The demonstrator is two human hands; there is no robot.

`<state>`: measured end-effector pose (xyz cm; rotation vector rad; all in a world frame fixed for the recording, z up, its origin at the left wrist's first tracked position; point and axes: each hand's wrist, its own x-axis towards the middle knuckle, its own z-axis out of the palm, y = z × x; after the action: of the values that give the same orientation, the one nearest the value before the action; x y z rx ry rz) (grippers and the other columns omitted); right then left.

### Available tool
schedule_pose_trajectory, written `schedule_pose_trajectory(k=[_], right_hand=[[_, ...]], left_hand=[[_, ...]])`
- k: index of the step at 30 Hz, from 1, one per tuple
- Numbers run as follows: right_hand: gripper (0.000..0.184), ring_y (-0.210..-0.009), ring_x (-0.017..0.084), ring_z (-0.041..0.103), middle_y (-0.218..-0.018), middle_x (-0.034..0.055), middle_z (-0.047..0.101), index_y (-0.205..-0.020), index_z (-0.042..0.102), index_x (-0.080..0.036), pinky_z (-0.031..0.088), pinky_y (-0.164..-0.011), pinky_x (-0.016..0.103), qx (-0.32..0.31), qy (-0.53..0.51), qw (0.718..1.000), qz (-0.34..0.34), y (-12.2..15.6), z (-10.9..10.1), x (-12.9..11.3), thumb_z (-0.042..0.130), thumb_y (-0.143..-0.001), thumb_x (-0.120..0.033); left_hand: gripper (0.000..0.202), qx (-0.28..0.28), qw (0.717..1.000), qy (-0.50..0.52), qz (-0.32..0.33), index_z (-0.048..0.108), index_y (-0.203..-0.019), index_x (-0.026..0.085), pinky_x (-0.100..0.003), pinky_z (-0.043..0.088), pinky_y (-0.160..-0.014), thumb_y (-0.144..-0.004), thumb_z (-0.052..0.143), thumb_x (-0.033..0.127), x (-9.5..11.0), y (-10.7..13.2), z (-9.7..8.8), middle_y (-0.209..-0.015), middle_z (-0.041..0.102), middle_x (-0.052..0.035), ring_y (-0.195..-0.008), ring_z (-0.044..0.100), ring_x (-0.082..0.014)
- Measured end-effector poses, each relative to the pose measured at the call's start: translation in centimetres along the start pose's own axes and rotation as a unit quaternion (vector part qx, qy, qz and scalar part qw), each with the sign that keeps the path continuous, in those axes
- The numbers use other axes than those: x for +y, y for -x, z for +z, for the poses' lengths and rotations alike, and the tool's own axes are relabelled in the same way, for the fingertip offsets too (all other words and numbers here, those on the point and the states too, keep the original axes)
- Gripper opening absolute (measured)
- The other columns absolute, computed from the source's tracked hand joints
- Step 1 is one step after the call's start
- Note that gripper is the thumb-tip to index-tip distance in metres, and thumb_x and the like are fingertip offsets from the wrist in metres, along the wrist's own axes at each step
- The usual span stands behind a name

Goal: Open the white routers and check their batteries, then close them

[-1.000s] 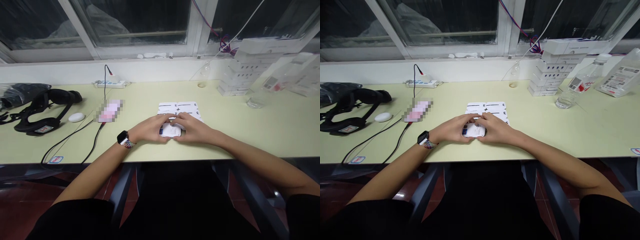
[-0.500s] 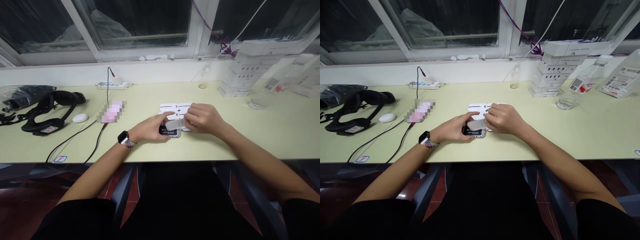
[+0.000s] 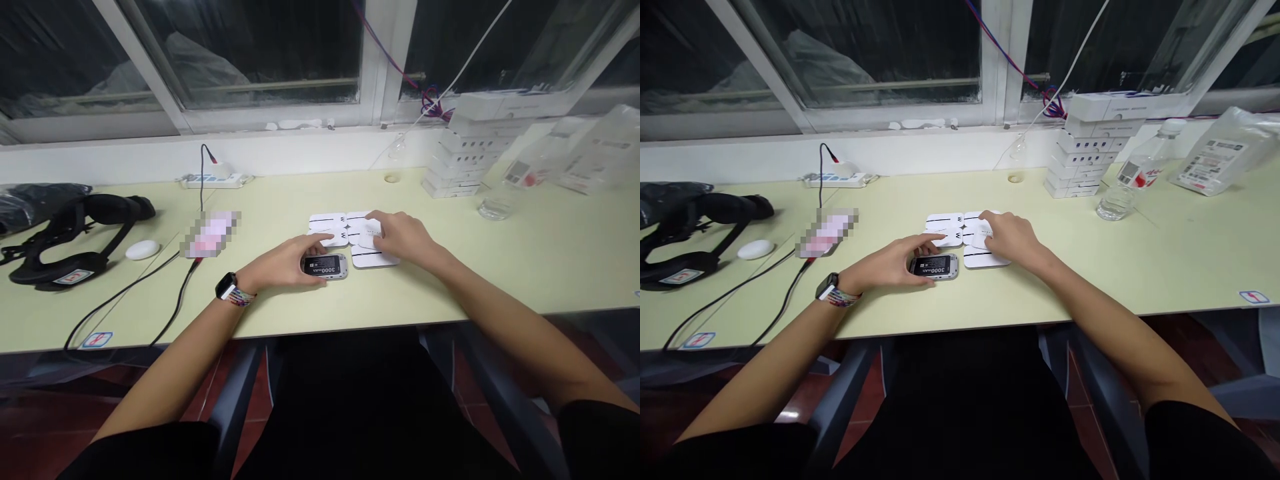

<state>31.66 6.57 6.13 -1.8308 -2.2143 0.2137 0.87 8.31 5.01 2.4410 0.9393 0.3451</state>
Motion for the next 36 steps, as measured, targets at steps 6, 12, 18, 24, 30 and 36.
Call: schedule_pose_trajectory(k=[6,12,18,24,30,36], right_hand=[[0.017,-0.076,0.017,0.059,-0.085,0.0017,0.072,-0.099,0.073,-0.021,0.035,-0.069,0.030,-0.033,-0.100,0.959,-0.264,-0.3,1.8,-2.5,0.058,-0.094,-0.015],[0.015,-0.071,0.014,0.049,-0.093,0.0010,0.066,-0.098,0.065,-0.022,0.027,-0.064,0.031,-0.121,-0.083,0.894,-0.423,-2.0,2.8,-7.3,0.056,-0.093,-0.011],[0.018,-0.072,0.015,0.047,-0.083,-0.0013,0.061,-0.083,0.051,-0.023,0.027,-0.064,0.033,-0.179,-0.086,0.874,-0.444,-4.6,2.9,-9.5,0.060,-0.091,-0.010],[0.021,-0.066,0.014,0.043,-0.077,-0.0030,0.056,-0.079,0.046,-0.023,0.026,-0.062,0.035,-0.191,-0.077,0.868,-0.452,-5.1,2.9,-9.9,0.060,-0.089,-0.010],[0.018,-0.061,0.014,0.039,-0.073,-0.0043,0.056,-0.079,0.048,-0.023,0.024,-0.061,0.035,-0.201,-0.059,0.866,-0.454,-5.5,2.9,-10.2,0.061,-0.087,-0.014],[0.021,-0.063,0.014,0.040,-0.069,-0.0043,0.053,-0.076,0.048,-0.023,0.022,-0.063,0.035,-0.202,-0.044,0.866,-0.455,-5.7,2.8,-11.0,0.066,-0.087,-0.022]], left_hand=[[0.105,0.002,0.998,0.026,-0.051,0.036,-0.174,0.032,-0.050,0.055,-0.112,-0.084,0.090,0.045,-0.9,2.6,-0.3,-0.143,0.067,-0.0122,-0.128,0.067,-0.0330],[0.096,0.040,0.996,0.032,-0.076,0.035,-0.173,0.031,-0.051,0.053,-0.115,-0.090,0.081,0.038,-0.6,4.5,0.1,-0.143,0.070,-0.0111,-0.129,0.068,-0.0326],[0.092,0.060,0.996,0.044,-0.052,0.036,-0.172,0.026,-0.050,0.051,-0.121,-0.089,0.075,0.031,-0.4,4.3,0.2,-0.163,0.059,-0.0136,-0.142,0.063,-0.0344],[0.107,0.069,0.994,0.060,-0.055,0.026,-0.177,0.027,-0.049,0.046,-0.127,-0.087,0.083,0.038,-0.9,4.3,0.7,-0.172,0.050,-0.0152,-0.152,0.057,-0.0361],[0.105,0.072,0.991,0.067,-0.090,0.026,-0.177,0.027,-0.046,0.055,-0.116,-0.090,0.083,0.044,-0.8,4.3,0.7,-0.150,0.070,-0.0128,-0.131,0.073,-0.0333],[0.104,0.072,0.989,0.079,-0.106,0.026,-0.175,0.026,-0.043,0.057,-0.110,-0.088,0.082,0.036,-0.5,4.2,0.7,-0.140,0.075,-0.0112,-0.124,0.076,-0.0313]])
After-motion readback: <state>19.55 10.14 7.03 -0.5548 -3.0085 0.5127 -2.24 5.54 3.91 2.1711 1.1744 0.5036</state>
